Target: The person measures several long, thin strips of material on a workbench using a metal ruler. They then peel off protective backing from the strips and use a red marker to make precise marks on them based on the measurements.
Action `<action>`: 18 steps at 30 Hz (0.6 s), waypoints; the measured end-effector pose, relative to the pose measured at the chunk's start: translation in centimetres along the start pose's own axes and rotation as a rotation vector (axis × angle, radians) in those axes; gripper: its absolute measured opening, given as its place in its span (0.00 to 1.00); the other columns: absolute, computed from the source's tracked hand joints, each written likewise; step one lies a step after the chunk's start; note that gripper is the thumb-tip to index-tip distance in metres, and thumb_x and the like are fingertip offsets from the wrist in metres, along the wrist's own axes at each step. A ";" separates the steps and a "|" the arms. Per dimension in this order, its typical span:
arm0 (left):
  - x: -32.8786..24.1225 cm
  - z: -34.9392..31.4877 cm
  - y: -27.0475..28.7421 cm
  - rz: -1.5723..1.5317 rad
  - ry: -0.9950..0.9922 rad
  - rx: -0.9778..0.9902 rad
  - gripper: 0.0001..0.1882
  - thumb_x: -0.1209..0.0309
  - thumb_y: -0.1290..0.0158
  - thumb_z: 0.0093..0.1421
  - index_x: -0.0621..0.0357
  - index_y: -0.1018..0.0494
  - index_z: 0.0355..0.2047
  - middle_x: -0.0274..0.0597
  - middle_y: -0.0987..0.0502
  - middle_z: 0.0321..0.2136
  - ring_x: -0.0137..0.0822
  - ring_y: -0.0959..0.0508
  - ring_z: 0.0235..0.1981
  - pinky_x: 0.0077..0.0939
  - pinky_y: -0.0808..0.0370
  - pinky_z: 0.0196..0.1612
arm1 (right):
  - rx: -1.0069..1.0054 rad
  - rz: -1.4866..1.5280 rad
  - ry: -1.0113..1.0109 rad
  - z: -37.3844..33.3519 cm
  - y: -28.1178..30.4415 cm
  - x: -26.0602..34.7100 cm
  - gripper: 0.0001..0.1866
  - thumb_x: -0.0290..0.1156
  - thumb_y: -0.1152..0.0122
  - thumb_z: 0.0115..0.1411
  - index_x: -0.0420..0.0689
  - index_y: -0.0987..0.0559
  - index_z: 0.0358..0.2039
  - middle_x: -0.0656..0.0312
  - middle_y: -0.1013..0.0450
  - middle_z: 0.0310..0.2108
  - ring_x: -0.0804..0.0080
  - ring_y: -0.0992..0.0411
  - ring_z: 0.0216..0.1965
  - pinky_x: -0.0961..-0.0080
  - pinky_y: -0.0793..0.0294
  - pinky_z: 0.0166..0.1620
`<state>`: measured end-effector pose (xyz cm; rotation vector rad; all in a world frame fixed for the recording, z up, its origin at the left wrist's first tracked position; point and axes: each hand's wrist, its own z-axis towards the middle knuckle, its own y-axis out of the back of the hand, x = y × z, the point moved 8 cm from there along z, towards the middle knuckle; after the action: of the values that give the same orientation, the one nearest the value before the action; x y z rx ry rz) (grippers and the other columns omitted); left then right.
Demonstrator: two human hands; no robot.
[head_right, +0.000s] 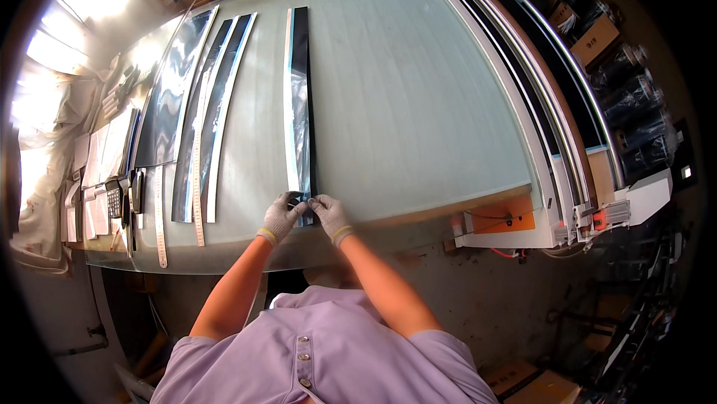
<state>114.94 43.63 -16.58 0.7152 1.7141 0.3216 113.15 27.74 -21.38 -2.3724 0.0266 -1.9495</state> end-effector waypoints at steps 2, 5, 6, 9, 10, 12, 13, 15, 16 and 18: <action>0.6 0.1 -0.3 -0.026 -0.004 0.033 0.37 0.45 0.36 0.56 0.57 0.27 0.58 0.54 0.22 0.47 0.49 0.18 0.45 0.43 0.21 0.50 | 0.001 0.066 -0.013 0.1 0.0 -0.6 0.15 0.35 0.38 0.68 0.34 0.17 0.45 0.61 0.20 0.35 0.77 0.25 0.39 0.76 0.25 0.46; 1.5 -0.2 -0.9 -0.013 -0.025 0.062 0.46 0.43 0.33 0.52 0.55 0.32 0.64 0.55 0.25 0.51 0.50 0.19 0.49 0.43 0.22 0.53 | -0.029 0.077 -0.036 -0.2 -0.1 0.1 0.16 0.36 0.38 0.69 0.33 0.18 0.44 0.61 0.20 0.36 0.77 0.26 0.39 0.77 0.26 0.47; 1.5 -0.2 -1.1 0.011 -0.039 0.076 0.48 0.42 0.33 0.51 0.55 0.34 0.66 0.55 0.25 0.53 0.51 0.20 0.50 0.43 0.22 0.54 | -0.048 0.065 -0.043 -0.3 0.1 0.5 0.17 0.37 0.38 0.70 0.33 0.19 0.44 0.62 0.20 0.36 0.77 0.27 0.39 0.78 0.27 0.47; 1.6 0.0 -1.7 0.107 -0.050 0.089 0.52 0.41 0.32 0.49 0.54 0.37 0.68 0.56 0.28 0.56 0.53 0.21 0.53 0.44 0.23 0.56 | -0.058 0.026 -0.045 -0.1 0.5 0.3 0.17 0.36 0.38 0.68 0.34 0.18 0.47 0.58 0.18 0.40 0.75 0.24 0.43 0.76 0.24 0.47; 1.7 0.1 -1.9 0.143 -0.048 0.088 0.53 0.40 0.32 0.49 0.54 0.37 0.68 0.56 0.28 0.56 0.54 0.22 0.54 0.44 0.24 0.57 | -0.060 0.021 -0.055 -0.2 0.4 0.3 0.17 0.36 0.39 0.68 0.34 0.18 0.48 0.57 0.18 0.41 0.74 0.24 0.43 0.75 0.24 0.47; 1.5 -0.1 -1.8 0.198 -0.079 0.031 0.50 0.45 0.31 0.50 0.54 0.37 0.69 0.54 0.27 0.54 0.49 0.19 0.49 0.42 0.22 0.54 | -0.061 0.012 -0.074 -0.3 0.3 0.6 0.17 0.35 0.40 0.68 0.33 0.18 0.48 0.56 0.18 0.43 0.73 0.24 0.45 0.75 0.24 0.48; 1.3 -0.2 -1.6 0.226 -0.094 0.003 0.49 0.47 0.31 0.51 0.54 0.37 0.69 0.52 0.27 0.53 0.46 0.18 0.47 0.41 0.21 0.52 | -0.056 0.036 -0.108 -0.4 0.1 0.8 0.18 0.34 0.39 0.68 0.32 0.19 0.49 0.56 0.18 0.43 0.73 0.23 0.45 0.75 0.24 0.48; 0.7 -0.5 -1.6 0.202 -0.017 0.033 0.47 0.48 0.33 0.53 0.54 0.37 0.68 0.55 0.28 0.56 0.52 0.20 0.51 0.43 0.23 0.56 | -0.051 0.083 -0.175 -0.6 0.0 1.0 0.19 0.33 0.37 0.66 0.31 0.20 0.51 0.55 0.18 0.43 0.72 0.23 0.45 0.74 0.24 0.49; 0.0 -0.7 -1.4 0.198 0.018 0.047 0.46 0.48 0.34 0.54 0.54 0.37 0.67 0.56 0.28 0.57 0.54 0.22 0.54 0.44 0.24 0.57 | -0.072 0.052 -0.102 -0.4 0.1 1.3 0.21 0.33 0.36 0.65 0.31 0.21 0.52 0.54 0.18 0.43 0.72 0.23 0.46 0.74 0.24 0.49; -0.8 -0.8 -1.4 0.216 0.022 0.062 0.42 0.51 0.36 0.56 0.54 0.35 0.67 0.56 0.27 0.56 0.55 0.21 0.53 0.45 0.24 0.57 | -0.115 -0.016 0.042 0.0 -0.2 1.0 0.25 0.33 0.33 0.62 0.30 0.23 0.55 0.53 0.18 0.43 0.71 0.23 0.46 0.74 0.23 0.50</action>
<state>113.83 42.20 -16.50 0.9483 1.6764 0.4282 113.34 27.83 -20.35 -2.4084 0.1259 -2.0583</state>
